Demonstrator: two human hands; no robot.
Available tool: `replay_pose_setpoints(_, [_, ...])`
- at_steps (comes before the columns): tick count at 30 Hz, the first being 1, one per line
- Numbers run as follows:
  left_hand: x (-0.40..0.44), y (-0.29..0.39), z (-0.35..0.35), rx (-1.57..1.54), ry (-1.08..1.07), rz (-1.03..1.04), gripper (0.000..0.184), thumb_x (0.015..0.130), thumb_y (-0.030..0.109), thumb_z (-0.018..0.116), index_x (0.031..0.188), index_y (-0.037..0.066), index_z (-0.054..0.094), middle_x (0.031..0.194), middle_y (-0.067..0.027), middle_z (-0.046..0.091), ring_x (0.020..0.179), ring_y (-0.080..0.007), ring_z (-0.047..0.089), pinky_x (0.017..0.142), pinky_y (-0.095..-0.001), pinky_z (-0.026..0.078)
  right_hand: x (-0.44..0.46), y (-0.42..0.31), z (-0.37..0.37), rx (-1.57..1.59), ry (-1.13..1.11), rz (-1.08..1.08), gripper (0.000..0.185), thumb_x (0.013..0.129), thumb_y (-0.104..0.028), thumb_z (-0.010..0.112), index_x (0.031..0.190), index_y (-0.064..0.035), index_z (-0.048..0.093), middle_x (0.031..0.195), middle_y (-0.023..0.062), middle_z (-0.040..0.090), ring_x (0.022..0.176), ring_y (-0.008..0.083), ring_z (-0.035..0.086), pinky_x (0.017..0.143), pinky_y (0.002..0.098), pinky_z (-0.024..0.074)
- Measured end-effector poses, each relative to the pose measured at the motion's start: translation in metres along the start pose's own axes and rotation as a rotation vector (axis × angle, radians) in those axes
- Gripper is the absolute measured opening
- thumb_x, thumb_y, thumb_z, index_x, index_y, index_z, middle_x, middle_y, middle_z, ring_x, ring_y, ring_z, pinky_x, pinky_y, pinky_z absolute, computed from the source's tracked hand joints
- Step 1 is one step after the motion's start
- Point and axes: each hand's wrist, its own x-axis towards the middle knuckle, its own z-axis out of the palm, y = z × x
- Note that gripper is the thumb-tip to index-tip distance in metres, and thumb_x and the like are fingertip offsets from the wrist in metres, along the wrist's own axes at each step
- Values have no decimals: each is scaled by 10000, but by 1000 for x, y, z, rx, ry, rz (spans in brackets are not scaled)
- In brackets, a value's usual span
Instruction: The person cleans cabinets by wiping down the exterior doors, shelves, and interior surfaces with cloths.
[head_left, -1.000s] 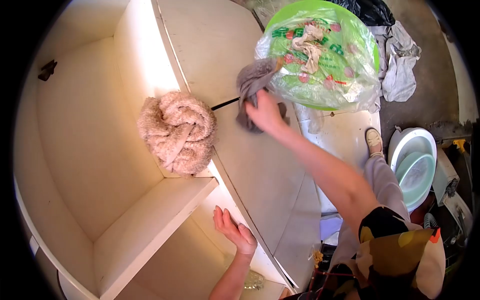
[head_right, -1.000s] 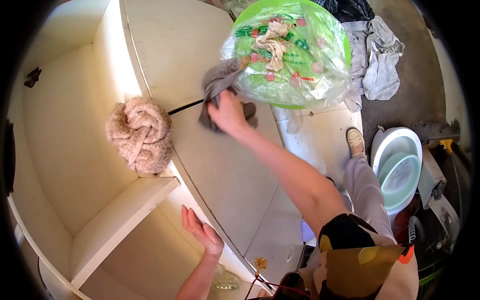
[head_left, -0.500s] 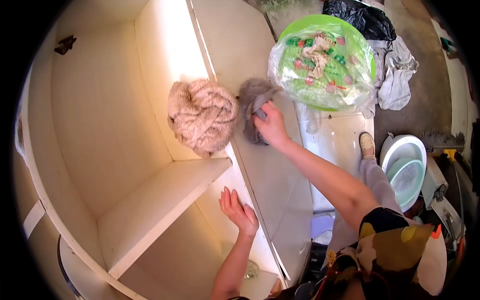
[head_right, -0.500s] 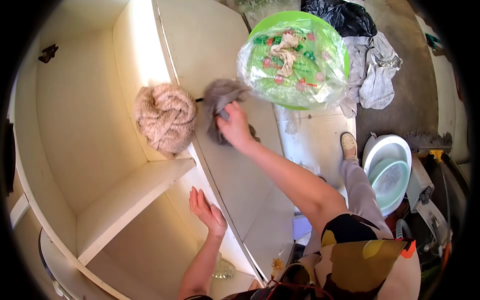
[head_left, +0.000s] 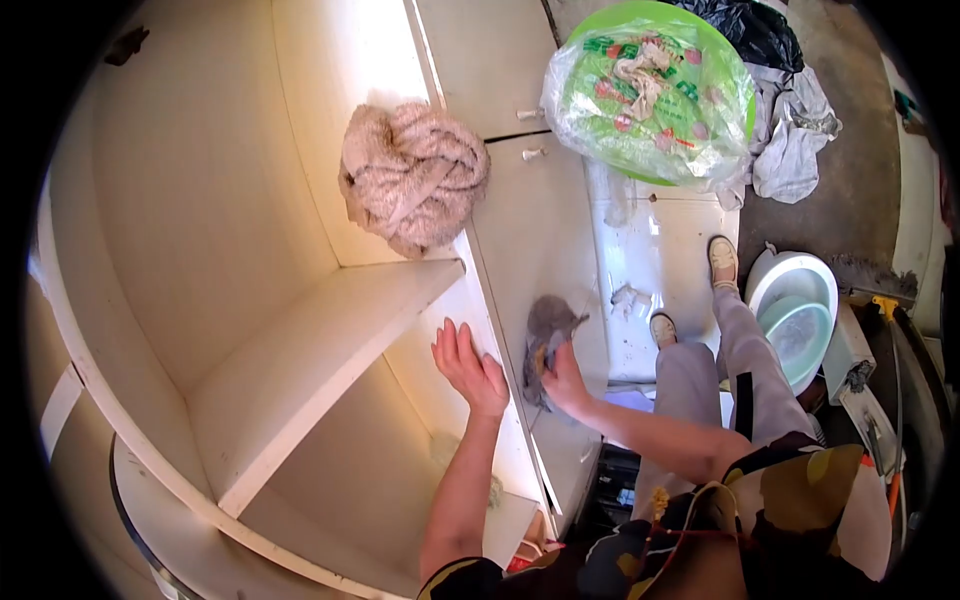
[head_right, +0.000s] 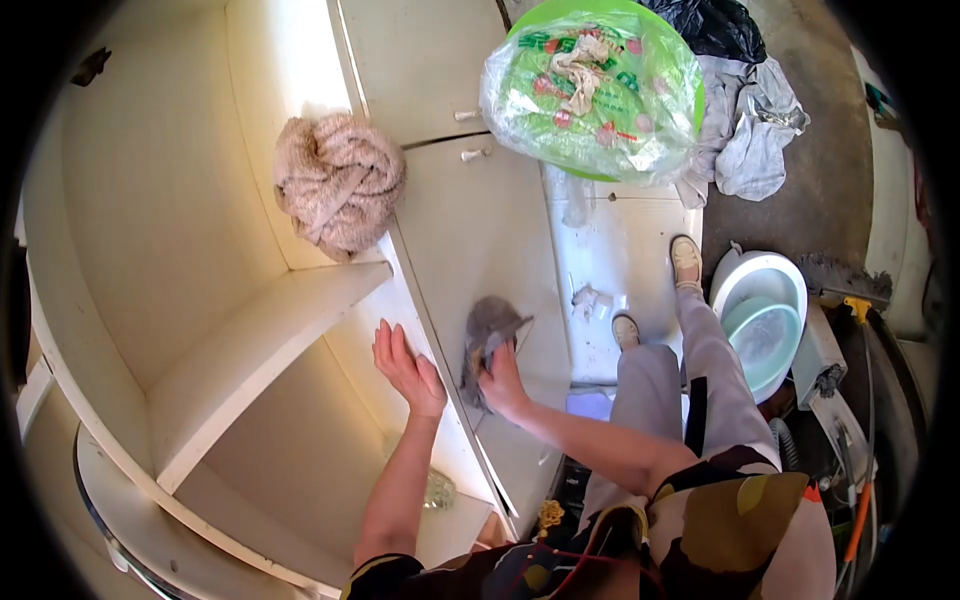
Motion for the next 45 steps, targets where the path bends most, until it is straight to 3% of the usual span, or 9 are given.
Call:
replay_pose_setpoints(4, [-2,-1,2,6,7,-7,500,932,288,342,1326,-18,382,1417,-205,325,1293,-394,279,1082,-511,169,96,-39,-6,195,38,-54,520,711,61,485,1224,18,419,1250,242,408,1196,432,377,1038,406,303])
replay_pose_setpoints(9, [-1,-1,3,-2,8,-7,492,923,261,353,1326,-19,382,1416,-204,327,1293,-394,278,1082,-512,168,242,-95,-22,17,217,-436,319,738,-2,575,1046,-3,491,1012,201,512,950,401,500,803,410,418])
replay_pose_setpoints(18, [-3,-4,6,-8,23,2,482,927,251,347,1327,-15,389,1411,-206,338,1289,-393,289,1077,-503,181,78,65,6,-86,68,103,429,749,6,472,1167,65,394,1145,287,398,1096,458,387,965,451,346])
replay_pose_setpoints(22, [-2,-1,3,-12,31,-8,475,936,257,339,1323,-10,404,1406,-201,354,1286,-388,301,1078,-498,182,16,1,5,138,-13,3,522,731,41,467,1245,51,371,1197,257,381,1126,415,397,1019,388,313])
replay_pose_setpoints(26, [-3,-2,5,-77,64,-16,453,925,247,360,1323,41,431,1422,-163,338,1302,-368,284,1083,-522,145,109,-75,3,265,138,-274,503,686,73,537,1176,7,447,1078,193,454,1038,350,464,911,348,387])
replay_pose_setpoints(28, [-4,0,3,-30,65,10,456,937,239,356,1321,-1,415,1405,-192,359,1287,-383,306,1083,-486,177,155,-90,-4,179,96,-265,530,738,77,518,1255,-2,433,1140,107,520,1102,185,488,940,286,385])
replay_pose_setpoints(31, [-4,-1,4,-31,81,30,450,936,230,361,1322,4,416,1407,-186,357,1284,-375,308,1076,-478,191,158,-97,-4,186,194,-398,333,681,26,626,980,22,479,968,154,485,940,323,502,793,365,416])
replay_pose_setpoints(41, [-7,-3,7,-28,168,79,447,926,226,384,1326,33,428,1389,-160,383,1261,-350,334,1060,-444,226,-52,-8,5,374,-30,-115,591,695,130,535,1265,-8,463,1294,93,449,1279,222,375,1054,307,289])
replay_pose_setpoints(45, [-8,-4,9,-64,210,89,428,917,204,398,1312,50,454,1373,-150,407,1250,-341,349,1049,-440,245,19,-25,5,146,105,-272,347,709,28,596,1054,24,565,1162,218,518,1122,363,497,970,374,397])
